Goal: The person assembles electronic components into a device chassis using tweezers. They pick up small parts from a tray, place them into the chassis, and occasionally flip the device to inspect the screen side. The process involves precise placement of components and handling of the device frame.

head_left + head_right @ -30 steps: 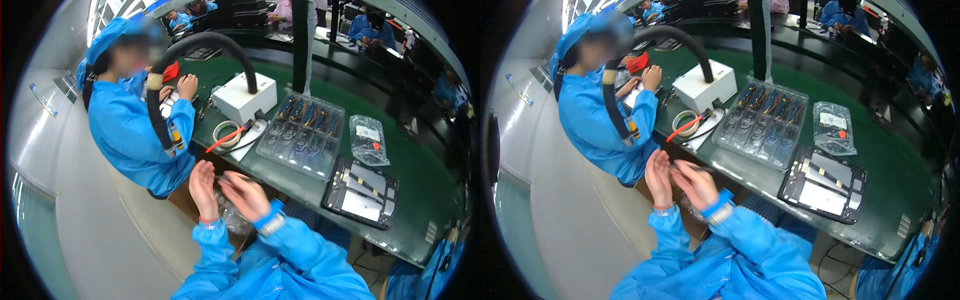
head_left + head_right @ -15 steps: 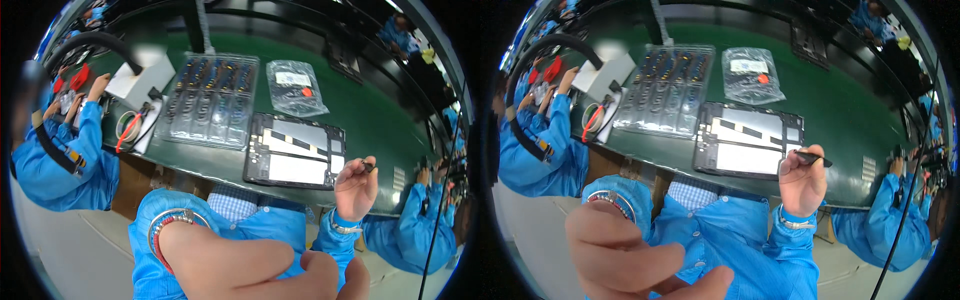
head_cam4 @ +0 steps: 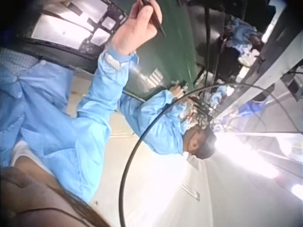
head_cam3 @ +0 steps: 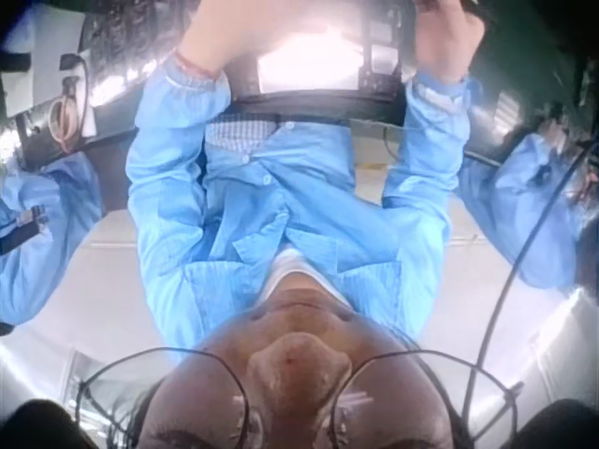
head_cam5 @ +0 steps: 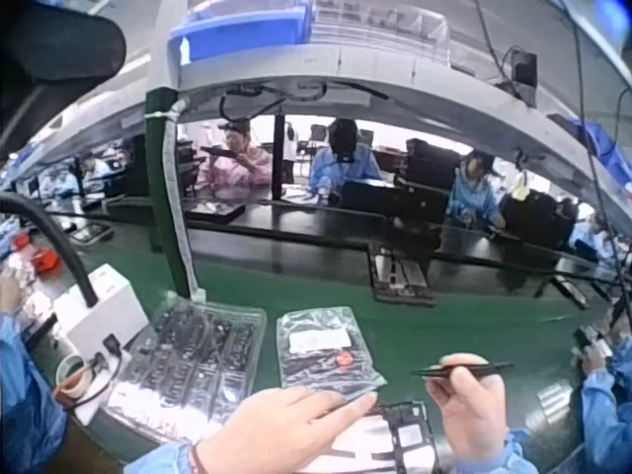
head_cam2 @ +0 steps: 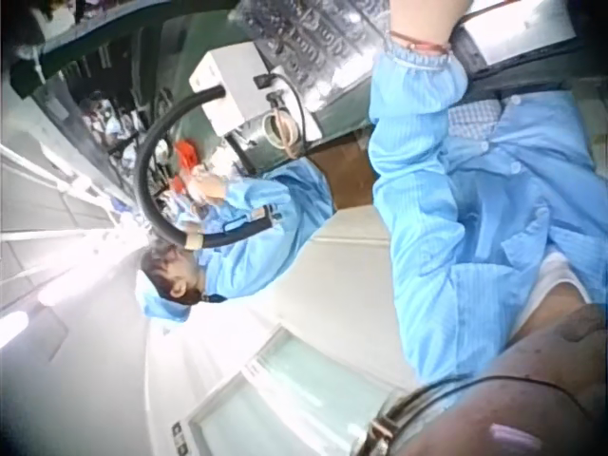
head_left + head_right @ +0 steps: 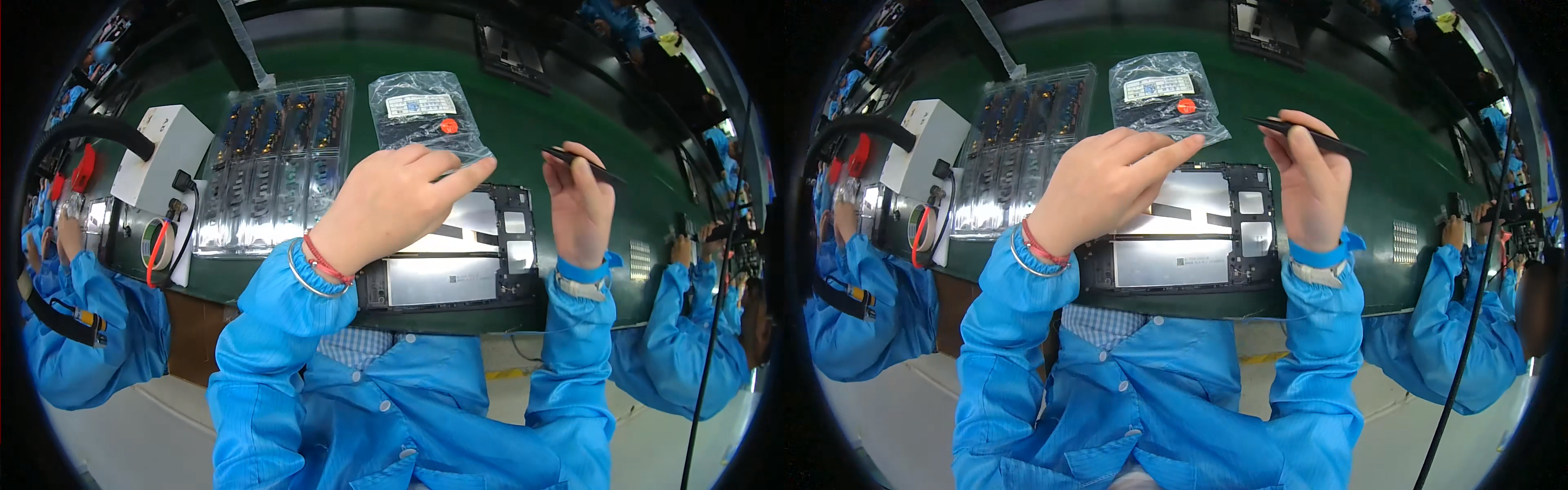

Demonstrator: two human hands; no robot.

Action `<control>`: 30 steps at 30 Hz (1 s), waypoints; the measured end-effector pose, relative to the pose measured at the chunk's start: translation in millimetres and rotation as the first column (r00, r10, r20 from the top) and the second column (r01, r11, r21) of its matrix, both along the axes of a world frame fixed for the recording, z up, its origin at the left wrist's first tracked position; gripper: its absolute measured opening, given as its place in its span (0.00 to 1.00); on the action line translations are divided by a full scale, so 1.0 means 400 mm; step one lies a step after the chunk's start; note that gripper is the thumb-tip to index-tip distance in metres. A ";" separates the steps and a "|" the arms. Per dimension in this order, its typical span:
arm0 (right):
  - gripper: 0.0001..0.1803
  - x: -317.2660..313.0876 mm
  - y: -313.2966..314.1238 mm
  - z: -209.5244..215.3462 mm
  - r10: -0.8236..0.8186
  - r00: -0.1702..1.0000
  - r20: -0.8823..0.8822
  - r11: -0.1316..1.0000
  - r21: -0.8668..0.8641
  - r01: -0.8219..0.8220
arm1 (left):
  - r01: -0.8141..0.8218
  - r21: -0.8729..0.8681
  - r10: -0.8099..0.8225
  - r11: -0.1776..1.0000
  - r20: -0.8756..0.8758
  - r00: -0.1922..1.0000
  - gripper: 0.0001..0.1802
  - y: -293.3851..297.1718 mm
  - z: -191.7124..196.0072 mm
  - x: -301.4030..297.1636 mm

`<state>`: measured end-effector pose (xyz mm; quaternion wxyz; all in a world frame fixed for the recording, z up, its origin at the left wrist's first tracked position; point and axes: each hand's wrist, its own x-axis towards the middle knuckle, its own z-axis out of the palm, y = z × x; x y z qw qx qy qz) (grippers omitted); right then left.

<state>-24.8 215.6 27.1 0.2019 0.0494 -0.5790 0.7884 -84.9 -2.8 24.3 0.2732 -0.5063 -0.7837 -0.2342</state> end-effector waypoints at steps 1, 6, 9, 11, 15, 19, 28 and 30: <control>0.12 -0.027 -0.006 -0.012 -0.005 1.000 0.015 0.997 0.071 0.004 | -0.011 -0.009 0.011 1.000 0.015 1.000 0.22 -0.003 -0.011 -0.011; 0.09 -0.085 -0.015 -0.106 -0.037 0.959 0.280 0.912 0.403 -0.083 | -0.094 -0.084 0.109 0.992 0.205 0.973 0.11 0.003 -0.085 -0.048; 0.09 -0.076 -0.037 -0.096 0.081 0.954 0.290 0.953 0.258 -0.159 | -0.089 -0.094 0.116 0.992 0.344 0.932 0.11 -0.008 -0.108 -0.042; 0.09 -0.069 -0.040 -0.096 0.093 0.957 0.276 0.909 0.370 -0.195 | -0.073 -0.067 0.094 0.995 0.404 0.910 0.11 -0.006 -0.101 -0.039; 0.09 -0.072 -0.042 -0.120 0.063 0.969 0.241 0.790 0.581 -0.196 | -0.055 -0.025 0.061 0.998 0.453 0.890 0.12 -0.005 -0.115 -0.042; 0.08 -0.072 -0.042 -0.117 0.006 0.969 0.248 0.729 0.662 -0.174 | -0.055 -0.013 0.054 0.998 0.483 0.874 0.14 -0.001 -0.120 -0.039; 0.08 -0.068 -0.050 -0.099 0.003 0.987 0.162 0.635 0.762 -0.127 | -0.074 -0.147 0.119 0.986 0.321 0.939 0.15 0.007 -0.128 -0.038; 0.08 -0.062 -0.049 -0.103 -0.028 0.974 0.224 0.701 0.699 -0.141 | -0.088 -0.162 0.137 0.983 0.318 0.938 0.15 0.008 -0.125 -0.034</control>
